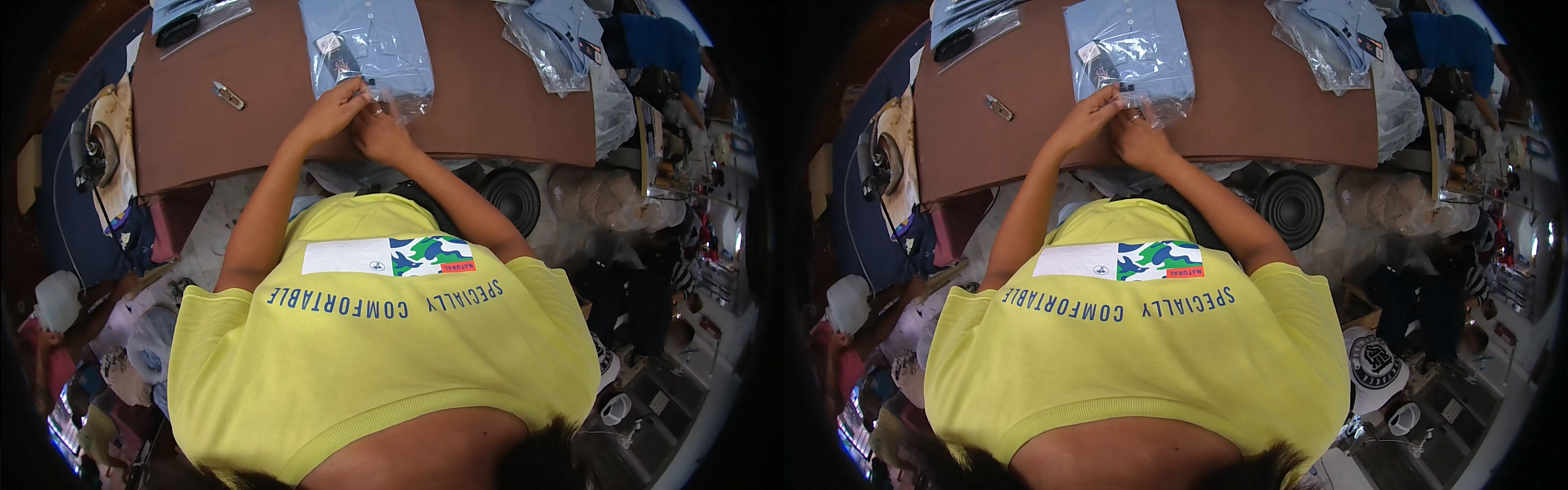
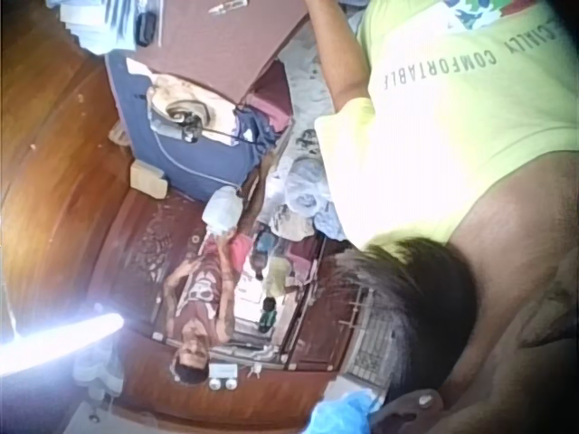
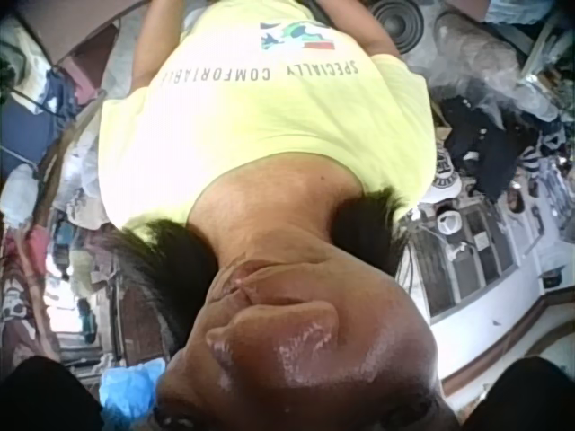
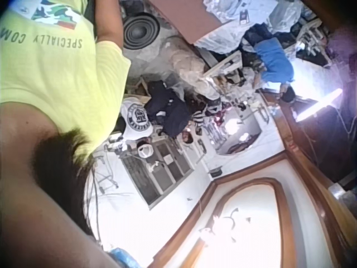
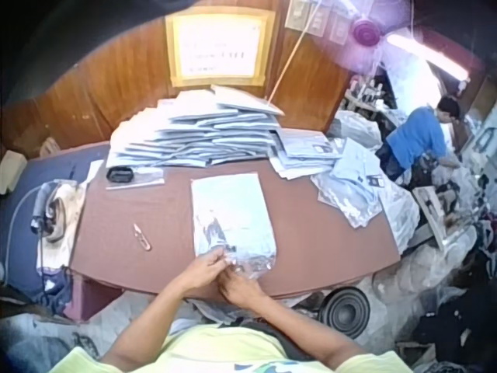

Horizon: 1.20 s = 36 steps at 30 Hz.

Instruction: The person packages folded shirts into plastic bags. The person takes a folded shirt from a stack, places it into a clear plastic bag, seals the bag with adhesive tape, and places the packaged shirt onto a separate stack.

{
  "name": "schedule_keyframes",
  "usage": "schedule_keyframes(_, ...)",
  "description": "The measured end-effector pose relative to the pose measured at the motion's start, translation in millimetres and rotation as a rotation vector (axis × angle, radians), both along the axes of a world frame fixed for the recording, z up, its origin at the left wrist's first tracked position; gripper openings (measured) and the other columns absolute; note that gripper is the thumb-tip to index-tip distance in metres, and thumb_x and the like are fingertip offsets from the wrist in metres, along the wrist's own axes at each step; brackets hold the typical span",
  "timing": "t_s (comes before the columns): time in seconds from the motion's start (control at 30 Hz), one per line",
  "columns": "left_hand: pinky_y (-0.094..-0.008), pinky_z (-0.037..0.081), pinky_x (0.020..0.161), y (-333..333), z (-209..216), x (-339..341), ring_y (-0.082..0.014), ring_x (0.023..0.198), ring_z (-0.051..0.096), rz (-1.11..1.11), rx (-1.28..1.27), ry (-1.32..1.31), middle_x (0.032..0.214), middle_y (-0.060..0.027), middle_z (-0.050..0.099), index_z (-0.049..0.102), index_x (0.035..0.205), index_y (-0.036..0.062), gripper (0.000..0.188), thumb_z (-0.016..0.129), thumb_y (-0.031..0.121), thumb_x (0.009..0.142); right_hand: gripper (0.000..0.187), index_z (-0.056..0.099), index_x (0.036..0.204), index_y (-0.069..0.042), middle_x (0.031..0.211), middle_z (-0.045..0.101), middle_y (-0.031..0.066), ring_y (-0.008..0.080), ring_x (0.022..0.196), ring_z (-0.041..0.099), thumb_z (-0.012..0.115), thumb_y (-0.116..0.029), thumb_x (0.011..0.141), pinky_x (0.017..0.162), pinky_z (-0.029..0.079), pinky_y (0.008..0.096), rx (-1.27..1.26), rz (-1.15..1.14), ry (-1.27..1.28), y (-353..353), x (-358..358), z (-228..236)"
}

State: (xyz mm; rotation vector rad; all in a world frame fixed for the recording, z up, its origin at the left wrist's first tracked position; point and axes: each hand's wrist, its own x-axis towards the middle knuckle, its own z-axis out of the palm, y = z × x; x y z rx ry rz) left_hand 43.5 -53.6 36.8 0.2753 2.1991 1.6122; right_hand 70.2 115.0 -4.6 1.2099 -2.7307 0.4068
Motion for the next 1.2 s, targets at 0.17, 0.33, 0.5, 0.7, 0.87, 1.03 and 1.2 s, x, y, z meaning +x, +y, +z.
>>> schedule_keyframes(0.17,-0.0325,0.038,0.097,1.9,5.1,5.7,-0.0219,0.116,0.050,0.027,-0.064,0.021,0.118,-0.0118,0.058,0.048,0.119,0.0012,0.038,0.052,0.029,0.094,0.046,0.047,0.127,-0.009,0.134,0.046,0.0125,0.0286,0.132,0.034,0.053,-0.023,0.084,0.104,0.018,0.0639,0.102,0.087,-0.050,0.6,1.7,6.6)
schedule_keyframes(0.33,-0.0426,0.025,0.108,-0.8,-9.9,14.6,-0.0365,0.140,0.017,-0.046,-0.280,0.186,0.142,-0.0206,0.039,0.049,0.126,0.0002,0.048,0.054,0.033,0.092,0.044,0.051,0.128,-0.011,0.132,0.049,0.0139,0.0316,0.130,0.038,0.055,-0.028,0.088,0.106,0.026,0.0554,-0.013,0.284,-0.208,23.0,15.8,21.4)
schedule_keyframes(0.5,-0.0597,0.012,0.108,1.9,-20.0,38.7,-0.0428,0.140,0.009,-0.171,-0.606,0.518,0.152,-0.0165,0.019,0.055,0.097,0.0072,0.042,0.064,0.045,0.081,0.032,0.067,0.104,-0.003,0.098,0.069,0.0111,0.0162,0.091,0.065,0.057,-0.031,0.091,0.082,0.050,0.0287,-0.417,0.042,-1.457,118.4,-4.1,65.1)
schedule_keyframes(0.7,-0.0592,0.012,0.109,13.4,-16.9,44.7,-0.0401,0.140,0.014,-0.040,-0.586,0.494,0.150,-0.0168,0.025,0.046,0.128,0.0102,0.078,0.068,0.059,0.071,0.035,0.062,0.106,-0.002,0.088,0.066,0.0059,0.0124,0.080,0.061,0.059,-0.033,0.090,0.067,0.048,0.0245,-0.973,-0.799,-0.976,108.1,-79.6,32.7)
schedule_keyframes(0.87,-0.0574,0.013,0.110,19.3,-4.2,37.4,-0.0402,0.139,0.016,-0.031,-0.549,0.429,0.148,-0.0181,0.027,0.030,0.141,0.0110,0.094,0.069,0.059,0.070,0.041,0.060,0.106,0.006,0.090,0.065,0.0103,0.0160,0.078,0.062,0.065,-0.029,0.085,0.067,0.050,0.0303,-0.898,-0.554,-1.083,69.7,-105.3,36.1)
schedule_keyframes(1.03,-0.0465,0.015,0.113,47.9,-0.5,9.8,-0.0355,0.141,0.015,0.057,0.049,0.430,0.148,-0.0174,0.025,0.018,0.145,0.0104,0.102,0.075,0.048,0.070,0.035,0.059,0.100,0.004,0.087,0.067,0.0195,0.0323,0.076,0.067,0.066,-0.024,0.080,0.068,0.053,0.0363,-0.496,-0.430,-0.248,39.2,-114.0,142.2)
schedule_keyframes(1.2,-0.0426,0.026,0.109,53.1,-40.7,-1.4,-0.0297,0.135,0.029,0.246,0.834,-0.001,0.146,-0.0168,0.026,0.012,0.146,0.0091,0.093,0.069,0.042,0.080,0.034,0.054,0.096,0.003,0.085,0.065,0.0214,0.0398,0.079,0.065,0.059,-0.029,0.086,0.069,0.052,0.0463,-0.216,-0.482,-0.150,-49.4,-98.3,152.3)
